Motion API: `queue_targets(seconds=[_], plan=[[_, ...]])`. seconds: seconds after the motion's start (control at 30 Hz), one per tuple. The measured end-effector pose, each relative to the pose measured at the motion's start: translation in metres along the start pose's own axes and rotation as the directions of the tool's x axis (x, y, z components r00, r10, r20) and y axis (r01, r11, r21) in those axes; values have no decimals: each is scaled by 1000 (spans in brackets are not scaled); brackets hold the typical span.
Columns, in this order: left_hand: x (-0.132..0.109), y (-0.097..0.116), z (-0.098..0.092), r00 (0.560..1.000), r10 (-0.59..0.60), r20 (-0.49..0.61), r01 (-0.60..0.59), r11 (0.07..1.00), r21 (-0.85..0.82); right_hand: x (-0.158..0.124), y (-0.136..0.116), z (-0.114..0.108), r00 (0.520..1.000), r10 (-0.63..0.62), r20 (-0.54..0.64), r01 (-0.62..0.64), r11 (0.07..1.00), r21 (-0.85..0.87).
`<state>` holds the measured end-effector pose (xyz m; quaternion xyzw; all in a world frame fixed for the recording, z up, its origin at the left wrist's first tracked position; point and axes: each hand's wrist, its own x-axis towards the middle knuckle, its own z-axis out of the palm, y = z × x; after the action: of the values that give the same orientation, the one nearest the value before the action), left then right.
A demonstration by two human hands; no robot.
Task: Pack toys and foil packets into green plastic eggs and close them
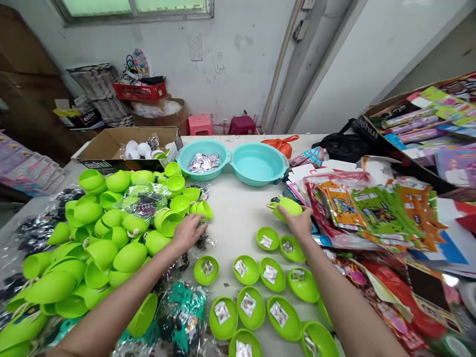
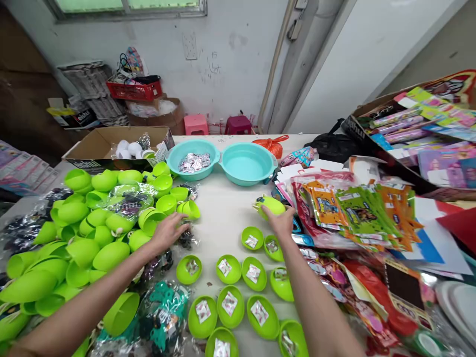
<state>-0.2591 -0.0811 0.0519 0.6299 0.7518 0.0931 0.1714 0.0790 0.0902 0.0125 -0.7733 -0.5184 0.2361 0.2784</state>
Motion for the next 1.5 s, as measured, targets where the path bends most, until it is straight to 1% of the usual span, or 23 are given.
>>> queue_targets(seconds=[0.07, 0.13, 0.2, 0.27, 0.37, 0.47, 0.53, 0.6, 0.67, 0.73, 0.8, 0.87, 0.93, 1.0, 1.1, 1.27, 1.37, 1.5], plan=[[12, 0, 2, 1000, 24, 3, -24, 997, 74, 13, 4, 18, 999, -39, 36, 41, 998, -46], [26, 5, 3, 998, 56, 14, -57, 988, 142, 20, 7, 31, 993, -84, 85, 91, 992, -86], [47, 11, 1, 997, 75, 31, -79, 977, 198, 25, 11, 39, 986, -101, 130, 117, 986, -122], [75, 14, -3, 997, 70, 43, -78, 967, 244, 29, 14, 42, 982, -101, 162, 127, 978, -164], [125, 16, -6, 997, 26, 76, -47, 953, 298, 33, 19, 38, 969, -142, 201, 187, 956, -225], [169, 14, -1, 989, -64, 132, 14, 936, 352, 28, 25, 27, 940, -254, 228, 311, 912, -267], [191, 9, 7, 976, -137, 166, 63, 920, 388, 22, 30, 20, 907, -336, 255, 403, 868, -291], [205, 1, 16, 959, -203, 198, 105, 903, 417, 13, 35, 12, 870, -405, 282, 483, 816, -318], [213, -9, 26, 943, -245, 225, 126, 890, 438, 5, 40, 5, 842, -455, 289, 536, 766, -356], [215, -19, 34, 935, -268, 232, 138, 878, 459, -2, 43, -1, 842, -479, 249, 540, 732, -416], [216, -25, 40, 934, -284, 218, 151, 865, 479, -5, 44, -5, 874, -460, 155, 471, 725, -502], [217, -28, 43, 932, -300, 201, 169, 854, 492, -3, 45, -7, 909, -412, 59, 365, 721, -589], [219, -30, 43, 931, -304, 203, 171, 853, 493, 3, 45, -7, 929, -370, 18, 292, 701, -651], [222, -30, 42, 933, -287, 217, 153, 862, 482, 10, 47, -7, 935, -353, 24, 273, 674, -686], [224, -32, 38, 945, -250, 210, 128, 876, 465, 16, 51, -9, 934, -354, 53, 284, 642, -713], [217, -34, 35, 955, -247, 165, 156, 890, 429, 7, 57, -9, 896, -405, 184, 410, 593, -693], [211, -33, 33, 962, -241, 130, 175, 906, 386, 2, 57, -9, 892, -412, 185, 418, 599, -682], [205, -30, 25, 976, -216, 9, 203, 931, 303, -1, 53, -15, 899, -411, 152, 404, 645, -648]])
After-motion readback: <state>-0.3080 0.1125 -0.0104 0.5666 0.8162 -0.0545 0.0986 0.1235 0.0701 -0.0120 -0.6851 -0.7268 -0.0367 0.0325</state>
